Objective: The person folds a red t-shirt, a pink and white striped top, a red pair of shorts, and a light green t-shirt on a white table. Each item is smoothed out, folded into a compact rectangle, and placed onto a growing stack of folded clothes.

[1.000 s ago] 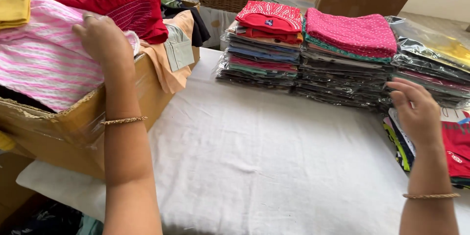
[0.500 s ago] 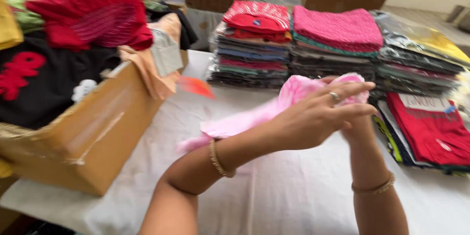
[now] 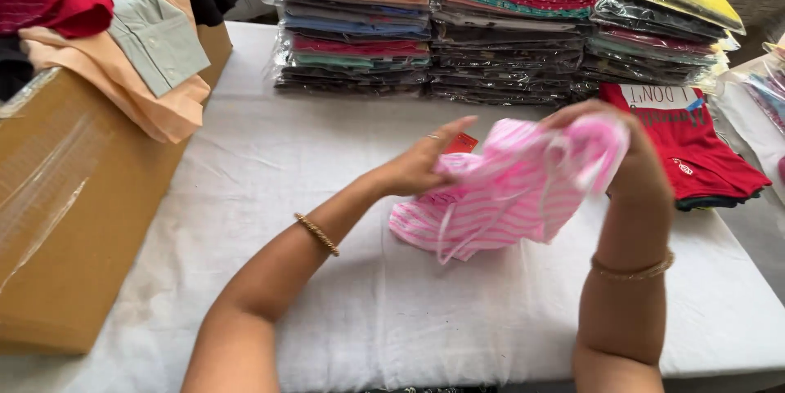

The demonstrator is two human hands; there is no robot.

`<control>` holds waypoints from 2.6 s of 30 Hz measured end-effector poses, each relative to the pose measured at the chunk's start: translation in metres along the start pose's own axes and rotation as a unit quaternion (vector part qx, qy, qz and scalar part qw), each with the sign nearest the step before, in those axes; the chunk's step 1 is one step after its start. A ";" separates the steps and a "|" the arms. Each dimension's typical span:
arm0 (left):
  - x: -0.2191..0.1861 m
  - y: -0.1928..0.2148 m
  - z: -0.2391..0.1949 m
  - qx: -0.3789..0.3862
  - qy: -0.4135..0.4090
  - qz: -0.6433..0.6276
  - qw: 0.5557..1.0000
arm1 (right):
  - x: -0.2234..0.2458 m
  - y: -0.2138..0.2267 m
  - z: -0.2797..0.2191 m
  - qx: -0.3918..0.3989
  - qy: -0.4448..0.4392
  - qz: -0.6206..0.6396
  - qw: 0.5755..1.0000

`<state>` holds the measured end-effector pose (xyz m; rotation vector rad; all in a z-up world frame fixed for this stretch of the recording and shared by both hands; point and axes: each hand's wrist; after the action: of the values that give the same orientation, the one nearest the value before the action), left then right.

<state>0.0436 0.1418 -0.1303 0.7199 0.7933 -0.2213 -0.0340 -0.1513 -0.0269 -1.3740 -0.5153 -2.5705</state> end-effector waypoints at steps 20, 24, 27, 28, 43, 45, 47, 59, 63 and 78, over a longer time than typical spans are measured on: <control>-0.056 0.161 -0.057 -0.223 -0.072 0.147 0.961 | -0.048 0.052 0.006 -0.315 -0.001 -0.141 0.938; 0.002 0.165 -0.057 -0.317 -0.060 0.374 0.870 | -0.016 -0.009 0.040 -0.308 -0.040 -0.378 0.872; -0.006 0.169 -0.062 -0.281 -0.011 0.322 0.904 | -0.018 -0.020 0.030 -0.232 -0.011 -0.335 0.913; -0.003 0.168 -0.063 -0.280 -0.010 0.321 0.905 | -0.019 -0.037 0.031 -0.232 -0.014 -0.334 0.913; 0.132 0.146 -0.081 -0.117 0.349 0.002 0.930 | -0.130 -0.218 0.060 0.104 -0.068 -0.400 0.908; 0.100 0.155 -0.062 -0.227 0.224 -0.203 0.926 | -0.173 -0.151 0.073 -0.030 -0.064 -0.160 0.985; 0.032 0.153 -0.043 -0.214 0.136 -0.267 0.930 | -0.088 -0.107 0.075 -0.088 -0.054 -0.087 0.991; -0.117 0.062 0.096 -0.159 -0.181 -0.027 0.970 | 0.071 0.001 0.000 -0.266 0.019 -0.006 0.964; -0.132 0.032 0.108 -0.155 -0.205 0.070 0.964 | 0.026 0.073 -0.029 -0.154 -0.143 -0.101 0.972; -0.115 0.013 0.164 -0.122 -0.208 0.140 0.960 | 0.037 0.105 -0.070 -0.382 0.041 -0.128 0.914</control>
<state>0.0637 0.0332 0.0377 0.5179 0.3036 -0.0131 -0.0751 -0.2746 -0.0096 -1.4431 0.4207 -3.2034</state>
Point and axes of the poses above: each hand's wrist, its own z-axis towards the middle knuckle, its own y-axis out of the back of the hand, x = y × z, and after that the axes turned 2 degrees about -y, right-handed
